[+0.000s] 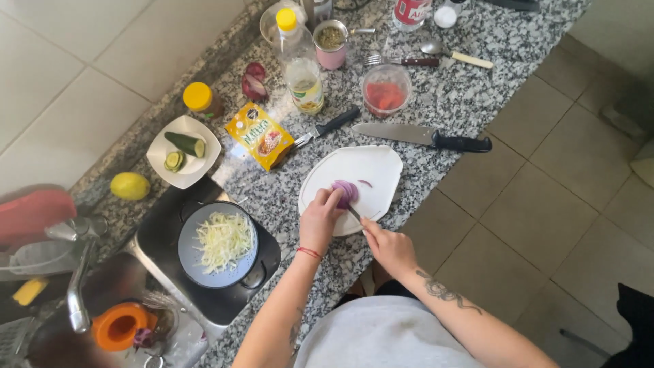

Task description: Checking boiling eggs with a spoon and slicing a red onion on a plate in a kitchen setting.

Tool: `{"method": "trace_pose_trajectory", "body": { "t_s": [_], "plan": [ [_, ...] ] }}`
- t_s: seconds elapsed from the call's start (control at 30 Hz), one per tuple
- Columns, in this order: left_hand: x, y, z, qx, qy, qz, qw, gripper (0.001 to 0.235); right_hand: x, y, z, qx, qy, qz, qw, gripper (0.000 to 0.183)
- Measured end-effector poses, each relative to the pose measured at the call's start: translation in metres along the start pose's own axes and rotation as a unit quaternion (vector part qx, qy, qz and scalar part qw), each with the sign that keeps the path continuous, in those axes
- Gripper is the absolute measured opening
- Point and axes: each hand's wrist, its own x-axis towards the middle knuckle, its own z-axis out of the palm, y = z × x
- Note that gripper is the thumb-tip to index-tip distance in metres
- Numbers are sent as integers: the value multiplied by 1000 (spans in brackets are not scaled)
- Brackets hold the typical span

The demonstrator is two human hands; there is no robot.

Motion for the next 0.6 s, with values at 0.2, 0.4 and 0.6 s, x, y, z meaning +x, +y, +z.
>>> {"method": "trace_pose_trajectory", "body": {
  "t_s": [0.2, 0.4, 0.6],
  "plan": [
    [-1, -4, 4, 15, -6, 23, 1000, 44, 1, -13, -36, 126, -76, 106, 983, 26],
    [0, -2, -2, -44, -9, -19, 999, 50, -1, -15, -39, 8, 13, 60, 998, 25],
    [-4, -11, 18, -2, 14, -11, 1000, 44, 3, -21, -33, -35, 59, -3, 998, 24]
  ]
}}
